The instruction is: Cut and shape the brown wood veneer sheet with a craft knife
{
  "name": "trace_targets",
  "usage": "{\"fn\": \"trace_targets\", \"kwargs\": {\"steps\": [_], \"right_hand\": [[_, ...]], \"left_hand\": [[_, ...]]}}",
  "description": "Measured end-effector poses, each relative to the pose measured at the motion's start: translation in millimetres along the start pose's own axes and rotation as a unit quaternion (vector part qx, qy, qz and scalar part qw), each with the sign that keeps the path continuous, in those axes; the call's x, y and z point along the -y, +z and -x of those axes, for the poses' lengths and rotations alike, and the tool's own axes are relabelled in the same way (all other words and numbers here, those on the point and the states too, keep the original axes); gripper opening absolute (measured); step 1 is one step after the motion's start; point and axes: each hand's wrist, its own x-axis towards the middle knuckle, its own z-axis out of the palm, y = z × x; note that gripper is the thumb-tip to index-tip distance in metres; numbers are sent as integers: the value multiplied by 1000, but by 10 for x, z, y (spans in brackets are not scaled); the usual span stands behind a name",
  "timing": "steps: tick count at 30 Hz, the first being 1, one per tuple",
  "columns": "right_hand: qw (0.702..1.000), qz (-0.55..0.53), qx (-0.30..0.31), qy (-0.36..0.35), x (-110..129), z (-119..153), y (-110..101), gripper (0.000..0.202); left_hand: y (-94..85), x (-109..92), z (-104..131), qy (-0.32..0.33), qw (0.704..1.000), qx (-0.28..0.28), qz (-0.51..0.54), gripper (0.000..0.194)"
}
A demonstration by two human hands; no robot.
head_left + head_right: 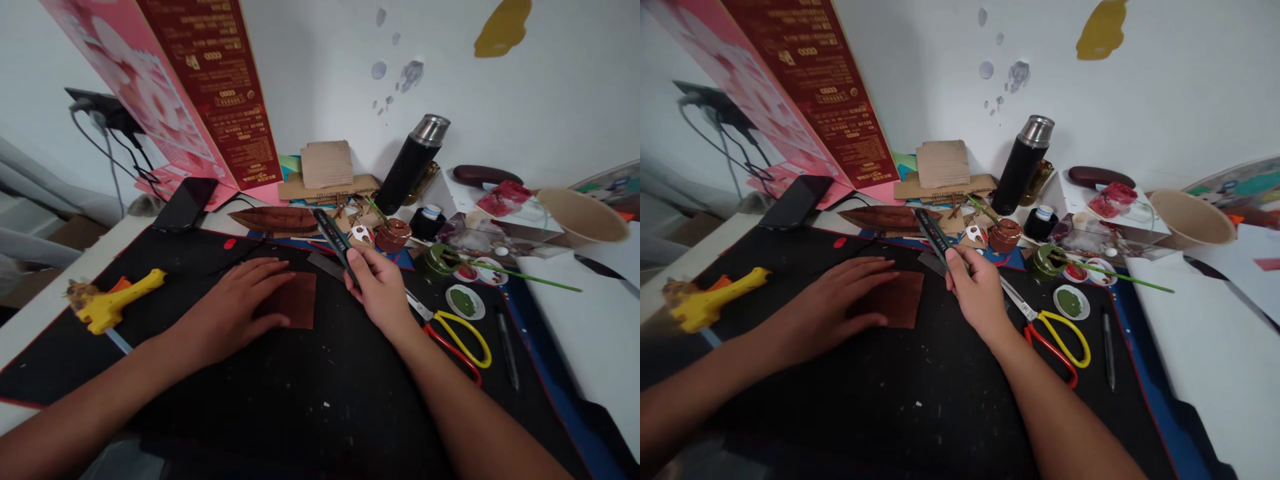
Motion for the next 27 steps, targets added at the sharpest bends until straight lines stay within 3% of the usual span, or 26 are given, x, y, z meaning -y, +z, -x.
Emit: {"fn": "trace_targets", "kwargs": {"steps": [6, 11, 18, 21, 24, 27], "right_hand": [[997, 7, -71, -32, 99, -20, -84, 40], [998, 17, -39, -52, 16, 0, -63, 35], [991, 88, -22, -97, 23, 28, -85, 39], [985, 113, -24, -128, 70, 49, -98, 35], [983, 112, -26, -144, 116, 77, -105, 33], [983, 106, -34, -147, 153, 96, -111, 34]], "left_hand": [[-14, -141, -732, 33, 998, 7, -44, 28], [175, -252, -1089, 62, 995, 52, -50, 24], [264, -184, -1226, 77, 997, 22, 14, 43], [212, -226, -1248, 64, 997, 19, 47, 36], [77, -270, -1127, 7, 996, 62, 58, 26], [-95, -267, -819, -84, 992, 69, 55, 14]]}}
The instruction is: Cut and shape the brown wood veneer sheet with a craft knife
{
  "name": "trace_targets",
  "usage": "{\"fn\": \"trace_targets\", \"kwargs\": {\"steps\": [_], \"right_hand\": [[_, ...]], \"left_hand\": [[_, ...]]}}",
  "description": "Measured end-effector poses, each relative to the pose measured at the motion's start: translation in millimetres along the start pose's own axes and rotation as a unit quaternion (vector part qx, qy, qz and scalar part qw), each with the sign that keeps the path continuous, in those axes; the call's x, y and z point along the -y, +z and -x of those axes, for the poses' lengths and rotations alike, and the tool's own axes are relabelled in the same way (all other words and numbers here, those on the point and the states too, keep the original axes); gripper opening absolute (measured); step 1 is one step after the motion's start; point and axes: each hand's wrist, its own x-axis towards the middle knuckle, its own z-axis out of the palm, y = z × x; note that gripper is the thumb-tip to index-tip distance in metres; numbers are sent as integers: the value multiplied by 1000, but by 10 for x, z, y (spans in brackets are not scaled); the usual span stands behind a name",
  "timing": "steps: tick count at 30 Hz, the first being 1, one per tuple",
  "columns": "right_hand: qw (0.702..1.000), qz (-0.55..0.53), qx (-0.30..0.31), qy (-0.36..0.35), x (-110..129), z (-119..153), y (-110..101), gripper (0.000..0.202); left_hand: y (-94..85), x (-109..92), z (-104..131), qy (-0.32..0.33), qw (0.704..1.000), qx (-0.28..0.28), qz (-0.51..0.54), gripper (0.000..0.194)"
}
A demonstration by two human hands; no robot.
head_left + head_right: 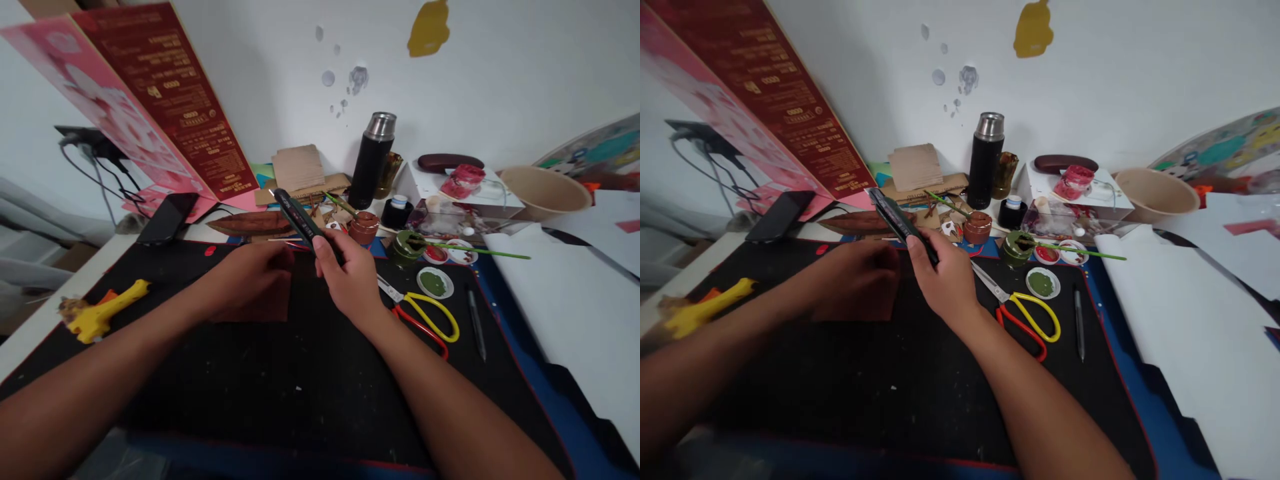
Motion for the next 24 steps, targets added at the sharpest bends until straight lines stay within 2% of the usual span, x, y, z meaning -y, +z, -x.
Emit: {"fn": "trace_targets", "kwargs": {"steps": [2, 4, 7, 12, 15, 19, 24], "right_hand": [[1000, 0, 0, 3, 10, 0, 0, 34], [1000, -1, 5, 6, 4, 1, 12, 34], [1000, 0, 15, 10, -26, 18, 53, 33], [999, 30, 40, 16, -86, 60, 121, 36], [998, 33, 46, 15, -119, 65, 138, 40], [999, 22, 44, 24, -158, 57, 147, 40], [997, -4, 49, 61, -192, 52, 155, 34]], "left_hand": [[-48, 60, 265, -39, 999, 14, 32, 18], [-39, 122, 501, -69, 997, 3, 38, 20], [61, 176, 704, -69, 996, -33, 44, 19], [223, 185, 730, -18, 996, -87, 2, 22], [278, 246, 788, 18, 993, -115, -20, 36], [345, 408, 912, 30, 992, -104, -63, 69], [324, 502, 943, 36, 993, -86, -77, 74]]}}
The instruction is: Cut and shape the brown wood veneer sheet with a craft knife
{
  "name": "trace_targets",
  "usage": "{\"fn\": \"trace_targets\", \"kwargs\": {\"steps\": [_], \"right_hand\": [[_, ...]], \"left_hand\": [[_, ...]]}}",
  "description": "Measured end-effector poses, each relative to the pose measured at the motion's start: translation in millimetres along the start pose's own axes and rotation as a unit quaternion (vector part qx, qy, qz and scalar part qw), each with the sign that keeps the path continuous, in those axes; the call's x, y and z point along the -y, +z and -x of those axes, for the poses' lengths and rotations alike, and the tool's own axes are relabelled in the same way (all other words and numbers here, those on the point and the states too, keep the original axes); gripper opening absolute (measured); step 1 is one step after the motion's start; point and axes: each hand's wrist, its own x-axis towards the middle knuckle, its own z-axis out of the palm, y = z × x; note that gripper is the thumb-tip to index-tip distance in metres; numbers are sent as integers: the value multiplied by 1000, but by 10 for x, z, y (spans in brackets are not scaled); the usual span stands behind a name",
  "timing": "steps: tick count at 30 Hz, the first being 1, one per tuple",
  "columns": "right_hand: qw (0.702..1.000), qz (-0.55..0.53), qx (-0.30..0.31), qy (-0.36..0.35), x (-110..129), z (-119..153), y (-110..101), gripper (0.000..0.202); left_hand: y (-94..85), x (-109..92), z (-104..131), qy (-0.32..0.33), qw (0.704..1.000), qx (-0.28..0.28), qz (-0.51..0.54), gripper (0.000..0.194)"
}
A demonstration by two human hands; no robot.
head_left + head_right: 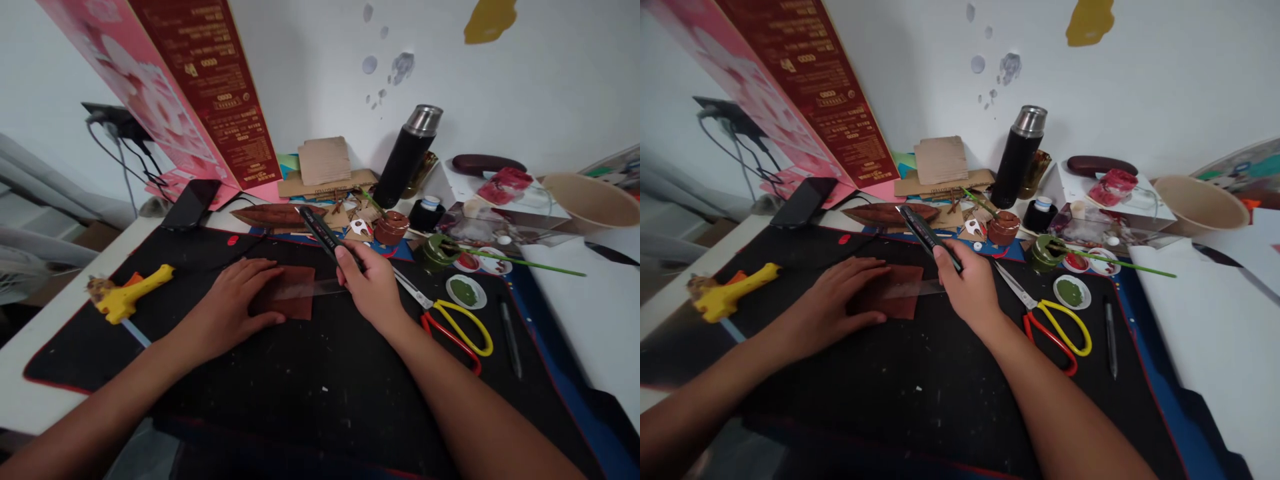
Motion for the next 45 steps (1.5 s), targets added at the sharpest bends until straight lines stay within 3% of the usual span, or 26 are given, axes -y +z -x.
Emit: {"fn": "trace_targets", "kwargs": {"steps": [8, 13, 21, 26, 33, 45], "right_hand": [[998, -30, 25, 40, -58, 3, 57, 37], [994, -75, 21, 80, -16, -41, 42, 41], [966, -188, 36, 175, 44, -81, 22, 42], [950, -217, 61, 216, 82, -60, 31, 38], [970, -177, 13, 164, 52, -95, -6, 39], [978, -129, 4, 161, 126, -81, 25, 38]], "left_hand": [[-123, 36, 114, 25, 1000, -7, 15, 75], [-145, -176, 107, 57, 996, -70, 3, 33], [-64, -123, -99, 59, 996, -30, 54, 26], [-80, -109, -169, 93, 992, -13, 79, 27], [-19, -60, -126, 118, 988, -36, 93, 30], [-22, -64, -102, 127, 988, -54, 68, 29]]}}
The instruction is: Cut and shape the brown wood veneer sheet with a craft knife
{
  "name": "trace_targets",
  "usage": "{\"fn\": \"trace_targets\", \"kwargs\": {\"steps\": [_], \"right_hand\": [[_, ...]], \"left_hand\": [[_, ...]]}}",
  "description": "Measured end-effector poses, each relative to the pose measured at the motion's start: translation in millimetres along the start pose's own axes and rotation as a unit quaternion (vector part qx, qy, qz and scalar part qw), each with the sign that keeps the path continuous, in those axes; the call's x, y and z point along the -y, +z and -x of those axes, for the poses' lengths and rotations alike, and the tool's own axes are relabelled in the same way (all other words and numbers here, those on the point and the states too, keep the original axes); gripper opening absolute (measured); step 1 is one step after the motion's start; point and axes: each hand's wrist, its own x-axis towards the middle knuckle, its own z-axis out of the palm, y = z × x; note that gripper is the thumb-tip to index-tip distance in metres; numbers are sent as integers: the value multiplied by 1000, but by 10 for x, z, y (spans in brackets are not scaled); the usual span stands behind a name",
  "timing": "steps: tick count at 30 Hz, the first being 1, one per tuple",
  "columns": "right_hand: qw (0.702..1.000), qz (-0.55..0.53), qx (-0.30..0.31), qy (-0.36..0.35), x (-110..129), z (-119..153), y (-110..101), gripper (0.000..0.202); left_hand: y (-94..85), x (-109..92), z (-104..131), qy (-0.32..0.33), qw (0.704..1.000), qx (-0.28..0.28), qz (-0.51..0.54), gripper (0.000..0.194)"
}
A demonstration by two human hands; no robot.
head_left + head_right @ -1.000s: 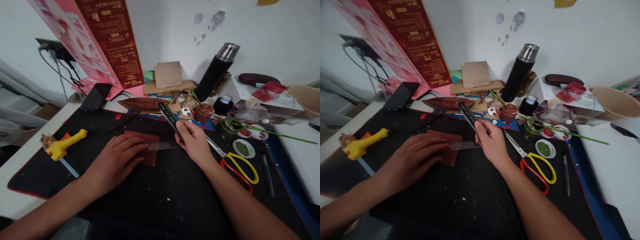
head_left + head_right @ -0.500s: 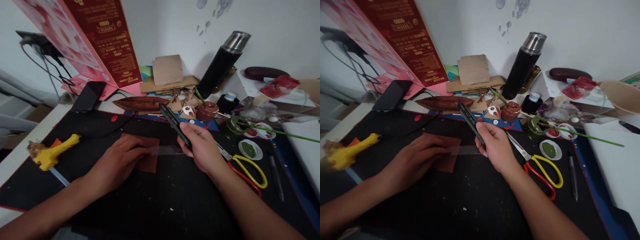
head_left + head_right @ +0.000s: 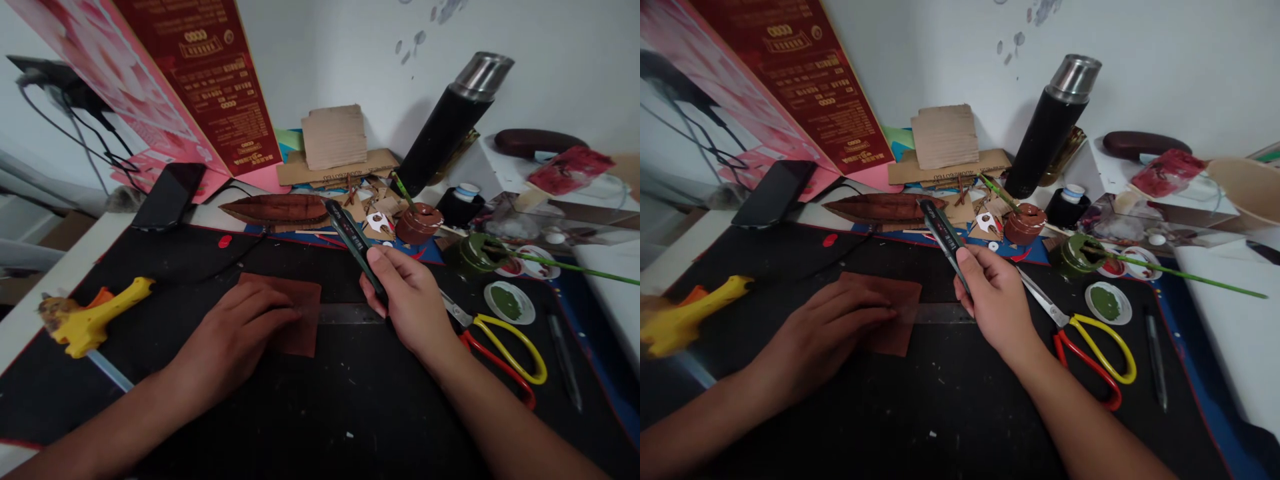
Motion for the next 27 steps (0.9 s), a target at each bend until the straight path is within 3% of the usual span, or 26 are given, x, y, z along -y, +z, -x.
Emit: {"fn": "trace_targets", "kwargs": {"steps": [10, 27], "right_hand": [[1000, 18, 20, 14, -29, 20, 47, 37], [998, 54, 24, 22, -33, 15, 42, 40]], "left_hand": [[25, -46, 87, 3, 996, 12, -84, 31], [61, -53, 79, -2, 996, 6, -90, 35]]}}
